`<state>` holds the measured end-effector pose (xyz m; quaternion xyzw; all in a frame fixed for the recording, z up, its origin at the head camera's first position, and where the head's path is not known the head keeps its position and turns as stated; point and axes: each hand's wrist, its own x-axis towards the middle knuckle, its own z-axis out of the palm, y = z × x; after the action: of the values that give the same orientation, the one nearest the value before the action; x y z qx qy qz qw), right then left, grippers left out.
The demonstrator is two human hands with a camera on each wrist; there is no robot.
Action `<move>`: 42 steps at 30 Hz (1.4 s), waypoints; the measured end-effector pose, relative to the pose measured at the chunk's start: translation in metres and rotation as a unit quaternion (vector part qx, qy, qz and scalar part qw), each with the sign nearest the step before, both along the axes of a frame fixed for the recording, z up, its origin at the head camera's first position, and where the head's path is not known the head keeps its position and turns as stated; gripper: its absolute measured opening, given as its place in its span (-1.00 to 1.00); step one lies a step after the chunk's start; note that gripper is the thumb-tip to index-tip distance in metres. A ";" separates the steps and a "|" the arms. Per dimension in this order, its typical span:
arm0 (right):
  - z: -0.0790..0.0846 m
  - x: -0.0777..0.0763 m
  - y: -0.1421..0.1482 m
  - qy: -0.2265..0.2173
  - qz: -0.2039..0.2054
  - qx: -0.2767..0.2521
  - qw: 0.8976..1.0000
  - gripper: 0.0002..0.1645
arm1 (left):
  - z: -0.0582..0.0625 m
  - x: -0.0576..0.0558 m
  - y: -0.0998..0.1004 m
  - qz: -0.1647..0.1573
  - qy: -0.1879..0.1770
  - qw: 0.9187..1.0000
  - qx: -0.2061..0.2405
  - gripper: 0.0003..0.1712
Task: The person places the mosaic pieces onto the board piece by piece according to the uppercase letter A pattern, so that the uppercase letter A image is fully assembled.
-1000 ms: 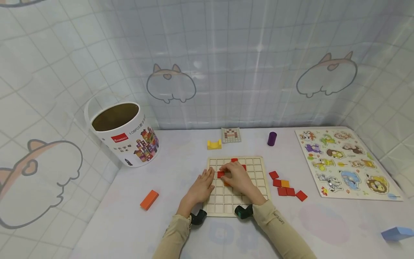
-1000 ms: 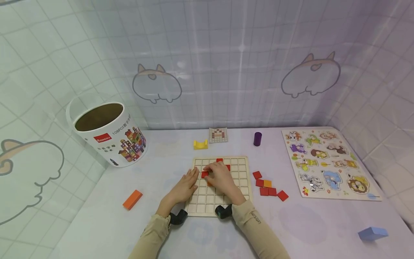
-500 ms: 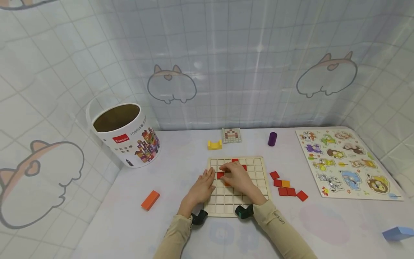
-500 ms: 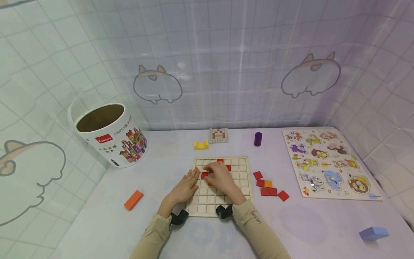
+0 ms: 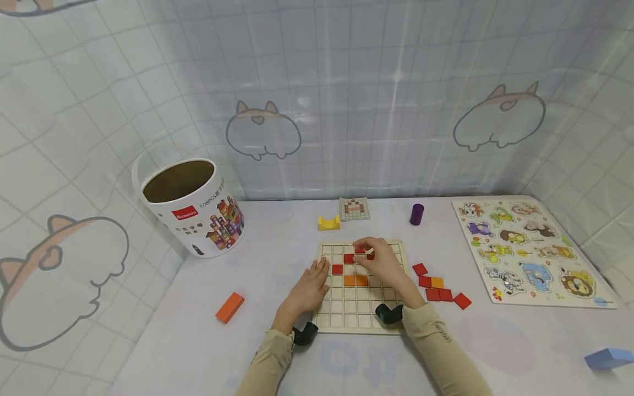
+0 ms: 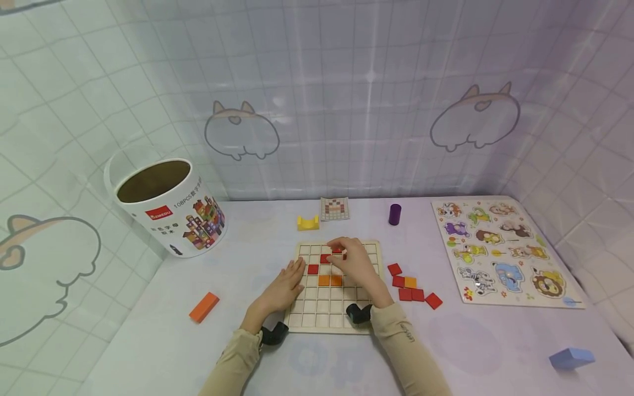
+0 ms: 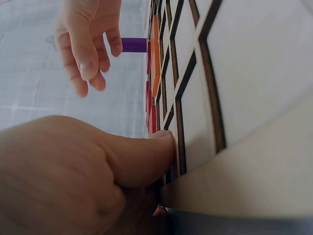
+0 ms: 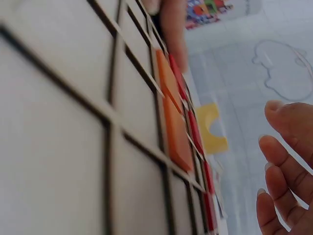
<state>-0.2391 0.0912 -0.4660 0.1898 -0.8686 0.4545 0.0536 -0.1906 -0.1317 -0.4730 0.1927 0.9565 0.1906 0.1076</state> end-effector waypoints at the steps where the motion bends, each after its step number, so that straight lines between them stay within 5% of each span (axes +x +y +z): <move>1: 0.001 -0.001 0.004 0.002 -0.001 -0.003 1.000 -0.64 | 0.000 0.000 0.000 -0.001 0.000 1.000 0.000 -0.32; 13: 0.007 -0.002 0.057 0.003 -0.044 -0.001 0.999 -0.62 | 0.001 0.002 0.000 0.001 0.001 1.000 0.000 -0.33; 23: -0.003 0.004 0.105 -0.023 -0.081 0.036 0.996 -0.64 | 0.000 0.002 -0.003 0.002 -0.007 1.000 0.025 -0.33; 24: -0.004 0.006 0.109 -0.030 -0.082 0.041 0.995 -0.64 | -0.008 0.000 -0.005 -0.007 0.007 1.000 0.028 -0.32; 28: -0.007 0.014 0.125 -0.054 -0.083 0.057 0.993 -0.63 | -0.010 -0.001 -0.006 -0.013 0.011 0.999 0.034 -0.32; 35: -0.005 0.034 0.150 -0.098 -0.086 0.078 0.988 -0.56 | 0.003 0.003 0.001 -0.003 0.000 1.000 0.002 -0.34; 42: -0.005 0.058 0.168 -0.134 -0.063 0.100 0.984 -0.61 | 0.001 0.002 0.000 -0.001 0.000 1.000 -0.003 -0.33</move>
<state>-0.1814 0.2592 -0.4713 0.0764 -0.9193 0.3822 -0.0534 -0.1889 -0.1320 -0.4720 0.1936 0.9569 0.1877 0.1083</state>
